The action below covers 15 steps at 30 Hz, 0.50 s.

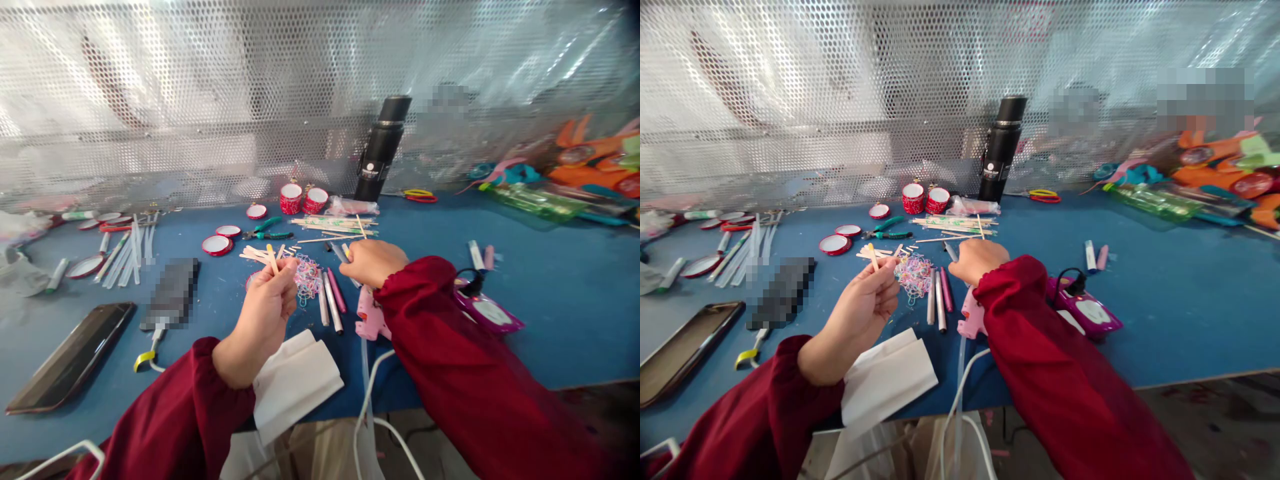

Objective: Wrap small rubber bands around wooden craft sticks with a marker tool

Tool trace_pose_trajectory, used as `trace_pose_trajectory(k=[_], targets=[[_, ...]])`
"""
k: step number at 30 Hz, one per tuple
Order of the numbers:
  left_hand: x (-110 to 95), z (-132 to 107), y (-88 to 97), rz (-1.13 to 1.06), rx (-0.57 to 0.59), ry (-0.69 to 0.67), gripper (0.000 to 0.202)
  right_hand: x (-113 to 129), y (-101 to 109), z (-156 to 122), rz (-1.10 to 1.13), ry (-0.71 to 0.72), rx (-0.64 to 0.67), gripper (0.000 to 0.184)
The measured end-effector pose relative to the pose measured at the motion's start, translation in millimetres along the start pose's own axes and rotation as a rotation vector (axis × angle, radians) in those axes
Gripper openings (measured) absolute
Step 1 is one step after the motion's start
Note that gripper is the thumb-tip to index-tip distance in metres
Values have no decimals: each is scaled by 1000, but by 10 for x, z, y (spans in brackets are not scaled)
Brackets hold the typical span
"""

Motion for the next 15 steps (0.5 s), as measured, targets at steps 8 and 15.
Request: trace_pose_trajectory(k=[8, 15], targets=[[-3, -4, -1, 11, 2, -4, 35, 63, -47, -7, 8, 22, 48, 21], [-10, 3, -2, 19, -7, -11, 35, 86, 96, -16, 95, -18, -196, 17]])
Point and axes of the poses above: each hand's wrist, its own z-axis towards the middle knuckle, its own y-axis out of the back of the hand, x = y × z, the point moved 4 cm from there along z, towards the middle knuckle, and after that the axes turned 6 degrees about y, right-handed, at the moved point
